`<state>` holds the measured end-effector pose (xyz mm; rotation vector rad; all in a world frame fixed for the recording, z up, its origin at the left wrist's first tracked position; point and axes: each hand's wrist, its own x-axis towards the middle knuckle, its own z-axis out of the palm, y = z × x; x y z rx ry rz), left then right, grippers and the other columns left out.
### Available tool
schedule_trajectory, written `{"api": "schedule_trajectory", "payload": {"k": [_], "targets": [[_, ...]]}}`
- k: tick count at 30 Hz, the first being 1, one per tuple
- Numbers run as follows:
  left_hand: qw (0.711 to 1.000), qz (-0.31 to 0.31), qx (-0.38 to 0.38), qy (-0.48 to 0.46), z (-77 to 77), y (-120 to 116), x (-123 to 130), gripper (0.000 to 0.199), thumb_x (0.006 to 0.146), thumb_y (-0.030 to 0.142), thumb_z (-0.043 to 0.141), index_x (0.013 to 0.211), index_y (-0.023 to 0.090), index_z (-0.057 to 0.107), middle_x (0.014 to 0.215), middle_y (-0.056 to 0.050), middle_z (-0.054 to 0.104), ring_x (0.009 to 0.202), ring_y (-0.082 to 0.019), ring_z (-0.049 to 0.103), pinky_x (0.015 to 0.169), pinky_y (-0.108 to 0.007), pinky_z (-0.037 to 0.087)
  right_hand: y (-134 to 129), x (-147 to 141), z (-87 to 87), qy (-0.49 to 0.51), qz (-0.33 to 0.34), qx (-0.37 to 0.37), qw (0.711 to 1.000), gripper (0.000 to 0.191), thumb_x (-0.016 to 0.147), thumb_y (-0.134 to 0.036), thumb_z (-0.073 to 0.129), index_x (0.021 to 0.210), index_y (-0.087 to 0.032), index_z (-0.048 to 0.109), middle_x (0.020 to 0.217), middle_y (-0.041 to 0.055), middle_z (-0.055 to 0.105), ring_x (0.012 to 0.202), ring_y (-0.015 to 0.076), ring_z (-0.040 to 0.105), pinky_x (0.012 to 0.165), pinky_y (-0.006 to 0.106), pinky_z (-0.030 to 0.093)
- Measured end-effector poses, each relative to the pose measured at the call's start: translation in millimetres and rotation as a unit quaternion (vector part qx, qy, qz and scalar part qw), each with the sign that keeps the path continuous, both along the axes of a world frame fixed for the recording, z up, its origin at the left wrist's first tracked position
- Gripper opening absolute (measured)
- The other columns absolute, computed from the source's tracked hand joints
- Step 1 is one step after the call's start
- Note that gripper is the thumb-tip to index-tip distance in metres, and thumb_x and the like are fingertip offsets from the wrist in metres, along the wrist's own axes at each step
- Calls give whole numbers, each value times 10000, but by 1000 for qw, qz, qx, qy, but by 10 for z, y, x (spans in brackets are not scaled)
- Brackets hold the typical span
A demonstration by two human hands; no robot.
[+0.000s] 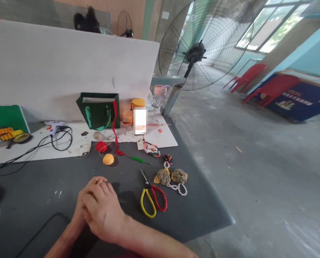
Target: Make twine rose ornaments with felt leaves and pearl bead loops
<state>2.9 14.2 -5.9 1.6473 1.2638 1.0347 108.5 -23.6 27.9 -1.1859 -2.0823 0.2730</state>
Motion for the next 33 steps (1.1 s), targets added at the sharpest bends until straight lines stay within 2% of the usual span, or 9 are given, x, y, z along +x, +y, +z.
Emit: {"api": "schedule_trajectory", "payload": {"k": [2,5,8,12,15,18,24,28,33], "targets": [[996,37,-61,47,-37,43,-64,292,872,457,429,882,229,611,700,-6,660,631,-181,642,561,-266,503,-15,-127,-104,-4,-17,7,1000,123,865,-192,516,926,-179,621,925,73,640,797,224,513,694,379,452],[981,77,-115,134,-39,122,-158,366,862,522,397,965,238,604,674,6,634,597,-176,615,553,-277,479,-44,-197,-210,21,9,44,999,160,884,-159,463,887,-185,620,862,50,643,749,196,495,654,338,434],[970,67,-143,185,-17,170,-189,427,869,545,335,1018,242,596,637,12,618,582,-180,608,555,-279,453,-63,-190,-263,62,42,56,996,164,904,-165,447,912,-173,611,854,49,653,748,181,516,676,311,452],[962,55,-147,223,-43,190,-192,431,874,539,314,1030,247,591,645,11,617,586,-181,611,562,-279,430,-61,-162,-320,114,11,32,993,211,939,-267,461,1047,-147,596,885,76,659,785,192,563,713,323,483],[969,54,-128,203,-77,211,-220,451,875,548,307,1033,234,589,655,5,610,584,-180,599,565,-282,431,-56,-152,-368,139,20,38,989,181,943,-283,482,997,-174,616,874,63,666,801,181,588,731,306,490],[979,45,-109,166,-74,230,-244,474,866,555,315,1018,205,596,562,27,537,531,-173,559,551,-279,426,-53,-148,-402,150,52,43,986,166,950,-271,466,938,-186,608,808,33,681,741,163,593,707,287,486],[985,62,-114,113,-26,212,-218,493,851,583,348,963,185,616,548,37,497,494,-153,514,504,-258,405,-53,-131,-412,155,34,-5,987,235,949,-335,469,1058,-165,589,810,48,692,717,174,596,693,292,482],[986,47,-108,118,-63,208,-211,492,851,581,354,954,183,625,546,34,503,505,-154,515,526,-260,412,-60,-122,-419,165,47,-15,985,130,931,-279,509,925,-196,609,827,28,703,750,163,608,731,276,478],[984,49,-134,104,-89,196,-206,486,843,590,369,934,188,627,537,41,481,482,-150,495,489,-252,388,-69,-120,-456,151,33,-66,986,251,897,-308,551,1104,-171,585,798,37,686,728,177,611,731,290,491]]}}
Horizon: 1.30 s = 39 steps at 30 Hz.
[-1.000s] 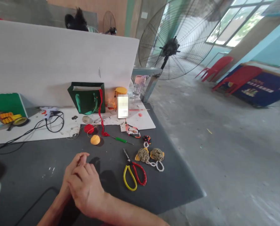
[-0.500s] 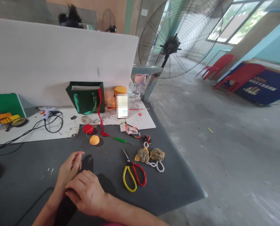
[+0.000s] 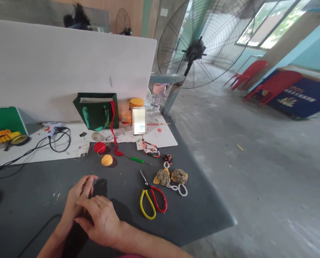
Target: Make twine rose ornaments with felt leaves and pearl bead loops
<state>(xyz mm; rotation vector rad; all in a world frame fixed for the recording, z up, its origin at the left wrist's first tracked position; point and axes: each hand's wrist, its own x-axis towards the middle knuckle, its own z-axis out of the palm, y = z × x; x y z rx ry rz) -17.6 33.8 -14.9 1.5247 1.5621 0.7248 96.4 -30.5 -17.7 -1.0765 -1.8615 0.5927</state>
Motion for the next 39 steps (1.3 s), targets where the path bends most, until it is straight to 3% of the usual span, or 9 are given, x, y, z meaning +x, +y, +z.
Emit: {"api": "schedule_trajectory", "payload": {"k": [7,12,20,26,39], "targets": [[1000,-27,8,10,6,8,11,492,829,598,371,883,186,635,499,44,467,465,-146,472,497,-251,387,-4,-7,-5,8,4,-10,1000,79,883,-271,582,878,-196,609,790,23,690,742,159,623,747,265,483],[1000,-5,-15,-1,10,-3,26,493,814,619,396,858,190,635,487,53,431,443,-137,441,452,-237,361,-9,3,2,-6,14,-37,999,247,846,-245,614,1079,-172,573,818,32,685,736,164,623,744,269,492],[999,-22,20,18,23,5,27,453,815,575,408,819,194,654,514,15,542,468,-152,511,463,-242,392,-8,-17,-31,13,9,-26,1000,54,850,-244,599,872,-197,584,800,31,685,753,167,630,747,269,495],[999,-17,23,17,75,3,43,447,803,581,428,781,198,657,526,-3,581,482,-158,545,432,-230,394,-20,-1,16,12,26,-62,998,195,841,-212,600,1031,-181,565,816,31,671,722,155,616,713,252,498],[999,-25,12,31,35,-3,56,452,803,584,411,788,205,657,541,-6,590,504,-167,567,424,-226,391,-10,10,23,15,16,-59,998,131,811,-199,633,933,-179,594,795,34,674,721,163,618,706,255,499]]}}
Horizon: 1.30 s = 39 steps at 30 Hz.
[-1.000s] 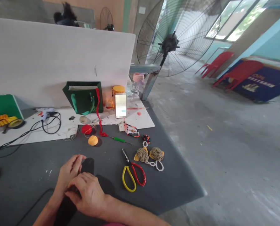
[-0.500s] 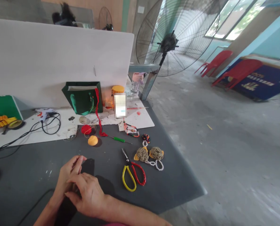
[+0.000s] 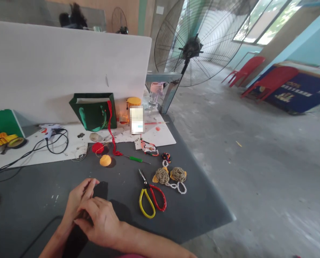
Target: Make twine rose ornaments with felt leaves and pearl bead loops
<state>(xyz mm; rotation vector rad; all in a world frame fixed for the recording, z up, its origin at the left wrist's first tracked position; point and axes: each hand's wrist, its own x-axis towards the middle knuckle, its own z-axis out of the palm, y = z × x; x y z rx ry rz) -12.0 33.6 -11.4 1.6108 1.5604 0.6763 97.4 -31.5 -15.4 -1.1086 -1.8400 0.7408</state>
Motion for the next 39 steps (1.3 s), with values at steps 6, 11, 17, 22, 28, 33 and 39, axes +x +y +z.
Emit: {"api": "schedule_trajectory", "payload": {"k": [6,11,17,22,28,33,39], "targets": [[1000,-7,4,12,-21,1,-15,434,814,567,414,796,214,665,559,-9,611,519,-170,582,443,-228,405,-3,-4,-11,-4,2,-2,1000,106,824,-206,617,923,-189,580,788,28,663,716,160,617,689,250,495],[1000,-12,11,16,-14,3,-17,424,811,565,412,783,223,661,559,-9,619,528,-177,594,438,-228,409,-3,3,5,-8,1,-6,1000,82,836,-215,612,908,-194,578,782,25,662,712,157,616,690,248,494],[1000,-12,7,19,-8,3,-4,427,803,570,418,782,218,659,544,-9,613,514,-177,590,439,-229,415,1,2,20,-7,-1,-10,1000,81,829,-209,624,896,-195,581,775,20,667,707,157,621,678,243,492],[999,-13,26,21,22,5,-5,419,807,555,420,766,217,665,541,-4,610,514,-170,576,492,-237,445,-15,-39,-52,-16,0,17,1000,53,838,-219,610,818,-203,563,803,29,683,761,167,634,731,262,500],[1000,1,13,4,30,-8,-5,429,802,573,439,760,209,663,551,-5,619,504,-165,571,463,-230,430,-40,-27,-11,-3,5,-48,999,217,815,-199,616,1019,-195,540,820,21,668,700,147,623,674,237,505],[1000,-2,8,6,-32,-8,-18,444,814,585,437,784,205,667,567,-5,624,510,-162,573,456,-224,416,-33,-12,11,3,9,-41,999,215,812,-181,611,1016,-193,543,809,22,664,710,151,617,688,243,503],[1000,-12,-2,14,-89,-1,-37,445,828,583,426,806,214,673,563,-2,624,528,-168,588,450,-220,412,-17,-5,27,0,7,-34,999,148,825,-193,606,964,-193,555,796,21,655,694,146,613,675,236,497]]}}
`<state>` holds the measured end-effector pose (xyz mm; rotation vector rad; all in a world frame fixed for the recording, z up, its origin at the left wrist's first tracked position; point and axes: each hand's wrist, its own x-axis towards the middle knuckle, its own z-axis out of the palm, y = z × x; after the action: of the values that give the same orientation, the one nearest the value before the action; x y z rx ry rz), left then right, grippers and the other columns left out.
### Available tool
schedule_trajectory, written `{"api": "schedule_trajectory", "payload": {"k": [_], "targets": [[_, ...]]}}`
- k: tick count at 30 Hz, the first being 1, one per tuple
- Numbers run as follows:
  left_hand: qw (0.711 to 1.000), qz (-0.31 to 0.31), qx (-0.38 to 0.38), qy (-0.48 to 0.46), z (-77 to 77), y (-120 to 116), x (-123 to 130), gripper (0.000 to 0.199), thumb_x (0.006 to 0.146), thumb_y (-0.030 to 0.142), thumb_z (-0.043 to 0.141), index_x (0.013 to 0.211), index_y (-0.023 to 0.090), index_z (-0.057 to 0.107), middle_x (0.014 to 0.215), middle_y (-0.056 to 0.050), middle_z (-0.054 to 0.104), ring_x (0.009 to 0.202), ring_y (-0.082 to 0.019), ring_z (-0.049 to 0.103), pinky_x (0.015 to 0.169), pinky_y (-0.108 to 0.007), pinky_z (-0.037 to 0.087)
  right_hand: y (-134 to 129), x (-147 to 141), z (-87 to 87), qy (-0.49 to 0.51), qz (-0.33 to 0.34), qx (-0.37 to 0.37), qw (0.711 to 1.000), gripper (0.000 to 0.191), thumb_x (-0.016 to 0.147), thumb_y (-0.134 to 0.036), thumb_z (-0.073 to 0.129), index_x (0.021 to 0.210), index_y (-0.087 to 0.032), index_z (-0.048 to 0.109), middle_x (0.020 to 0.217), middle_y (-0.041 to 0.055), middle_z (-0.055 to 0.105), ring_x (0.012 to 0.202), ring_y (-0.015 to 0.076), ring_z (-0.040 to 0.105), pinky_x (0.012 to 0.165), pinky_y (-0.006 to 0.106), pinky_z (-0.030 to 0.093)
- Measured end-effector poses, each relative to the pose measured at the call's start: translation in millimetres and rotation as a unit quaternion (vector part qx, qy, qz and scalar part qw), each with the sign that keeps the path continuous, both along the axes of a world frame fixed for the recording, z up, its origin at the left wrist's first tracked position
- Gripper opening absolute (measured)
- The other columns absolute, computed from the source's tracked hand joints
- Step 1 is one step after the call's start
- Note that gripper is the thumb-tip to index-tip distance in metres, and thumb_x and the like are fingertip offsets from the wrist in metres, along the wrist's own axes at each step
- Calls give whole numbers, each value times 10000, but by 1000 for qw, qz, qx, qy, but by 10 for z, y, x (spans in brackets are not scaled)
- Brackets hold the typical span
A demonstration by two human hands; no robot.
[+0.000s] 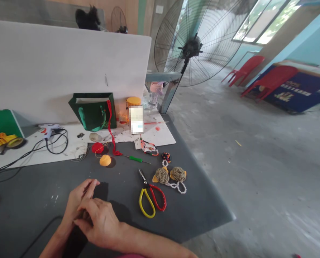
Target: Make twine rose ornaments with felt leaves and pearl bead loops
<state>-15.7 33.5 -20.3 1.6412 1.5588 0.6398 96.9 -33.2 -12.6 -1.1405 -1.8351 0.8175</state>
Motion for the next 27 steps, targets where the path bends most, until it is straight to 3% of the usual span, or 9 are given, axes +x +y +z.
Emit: {"api": "schedule_trajectory", "payload": {"k": [7,16,24,27], "targets": [[1000,-7,2,5,20,-6,5,445,827,578,423,804,214,678,590,-11,650,542,-172,601,453,-223,418,-1,0,20,4,-5,6,1000,130,811,-174,623,927,-190,568,774,22,657,696,151,615,677,234,493],[1000,-11,3,10,-14,6,3,447,829,579,414,816,216,674,732,-20,700,597,-167,610,565,-239,461,4,2,1,6,-7,1,1000,86,830,-207,606,911,-194,583,756,12,654,675,144,608,658,225,485],[1000,-12,0,14,26,-9,-1,449,831,574,411,817,209,671,652,-17,666,588,-175,605,530,-237,437,-6,-15,-31,10,-4,7,1000,78,808,-193,616,876,-200,580,787,22,669,720,161,618,705,249,491],[1000,-6,-3,11,57,-6,7,454,824,582,413,801,206,667,632,-14,658,568,-172,596,519,-237,433,-18,-20,-36,22,0,-22,1000,172,799,-187,613,965,-198,568,804,24,666,701,154,608,685,244,490]]}}
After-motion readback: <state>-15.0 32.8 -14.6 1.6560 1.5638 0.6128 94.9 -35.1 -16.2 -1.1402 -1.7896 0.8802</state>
